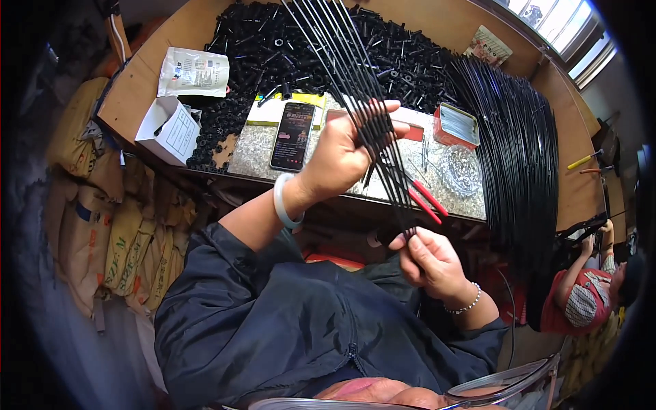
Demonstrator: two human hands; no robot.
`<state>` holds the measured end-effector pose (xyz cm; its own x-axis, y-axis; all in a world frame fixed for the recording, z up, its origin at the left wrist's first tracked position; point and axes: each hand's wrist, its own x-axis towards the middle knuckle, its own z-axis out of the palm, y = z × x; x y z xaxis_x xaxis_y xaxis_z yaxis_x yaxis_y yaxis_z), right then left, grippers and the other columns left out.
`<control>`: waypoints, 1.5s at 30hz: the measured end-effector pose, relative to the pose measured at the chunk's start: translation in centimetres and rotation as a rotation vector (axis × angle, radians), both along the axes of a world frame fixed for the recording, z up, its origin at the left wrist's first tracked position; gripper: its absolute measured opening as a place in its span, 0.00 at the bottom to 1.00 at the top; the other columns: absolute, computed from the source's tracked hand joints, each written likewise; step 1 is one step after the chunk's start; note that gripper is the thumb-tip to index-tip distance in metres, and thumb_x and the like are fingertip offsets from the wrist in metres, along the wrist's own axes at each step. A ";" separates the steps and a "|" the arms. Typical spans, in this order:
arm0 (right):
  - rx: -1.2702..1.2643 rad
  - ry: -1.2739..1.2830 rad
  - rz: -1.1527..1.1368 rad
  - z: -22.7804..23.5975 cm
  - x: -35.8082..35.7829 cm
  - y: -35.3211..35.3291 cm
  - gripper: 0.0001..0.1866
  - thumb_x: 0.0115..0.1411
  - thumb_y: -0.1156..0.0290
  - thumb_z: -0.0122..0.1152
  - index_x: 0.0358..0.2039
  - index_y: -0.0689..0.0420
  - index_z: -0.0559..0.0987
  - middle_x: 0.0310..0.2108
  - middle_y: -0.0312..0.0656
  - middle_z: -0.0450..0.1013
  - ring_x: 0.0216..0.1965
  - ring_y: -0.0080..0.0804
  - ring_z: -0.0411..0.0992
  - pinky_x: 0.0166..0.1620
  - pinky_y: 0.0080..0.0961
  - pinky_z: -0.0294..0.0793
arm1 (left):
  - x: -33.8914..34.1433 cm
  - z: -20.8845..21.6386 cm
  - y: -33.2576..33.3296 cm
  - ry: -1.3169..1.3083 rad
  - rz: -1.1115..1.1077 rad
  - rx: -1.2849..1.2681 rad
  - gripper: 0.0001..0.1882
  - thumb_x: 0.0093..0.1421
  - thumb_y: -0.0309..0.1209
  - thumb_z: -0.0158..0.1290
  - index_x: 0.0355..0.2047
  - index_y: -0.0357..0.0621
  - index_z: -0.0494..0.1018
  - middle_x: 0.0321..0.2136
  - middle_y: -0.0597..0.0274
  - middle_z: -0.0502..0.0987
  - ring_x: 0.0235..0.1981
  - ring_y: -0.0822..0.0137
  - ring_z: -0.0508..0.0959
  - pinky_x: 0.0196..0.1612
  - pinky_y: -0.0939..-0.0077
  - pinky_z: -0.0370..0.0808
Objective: Assembling thin rods into bundles and attaching connector pieces using hand tools.
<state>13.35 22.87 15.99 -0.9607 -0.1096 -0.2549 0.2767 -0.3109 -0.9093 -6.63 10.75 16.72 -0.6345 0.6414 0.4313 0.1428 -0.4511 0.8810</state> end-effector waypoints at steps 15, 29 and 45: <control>0.718 0.383 -0.392 -16.9 -3.7 -0.4 0.09 0.65 0.71 0.45 0.29 0.60 0.71 0.13 0.36 0.63 0.14 0.22 0.62 0.20 0.21 0.61 | -16.0 -10.1 4.1 1.456 0.574 -1.054 0.23 0.53 0.35 0.50 0.50 0.45 0.69 0.50 0.50 0.70 0.49 0.46 0.71 0.49 0.58 0.70; 1.336 0.759 -0.486 -15.6 -5.1 1.8 0.10 0.51 0.75 0.62 0.36 0.60 0.76 0.31 0.45 0.74 0.31 0.42 0.72 0.36 0.34 0.72 | -3.4 -12.9 0.0 1.201 -0.208 -0.405 0.11 0.56 0.32 0.53 0.41 0.54 0.72 0.56 0.59 0.65 0.64 0.52 0.56 0.64 0.45 0.48; 1.965 0.459 -0.636 -7.9 -7.7 10.5 0.11 0.52 0.66 0.63 0.36 0.54 0.79 0.33 0.38 0.72 0.39 0.38 0.66 0.45 0.34 0.62 | -2.6 -13.6 -1.6 1.413 -0.086 -0.667 0.38 0.53 0.29 0.50 0.59 0.88 0.55 0.58 0.46 0.58 0.62 0.38 0.53 0.60 0.35 0.51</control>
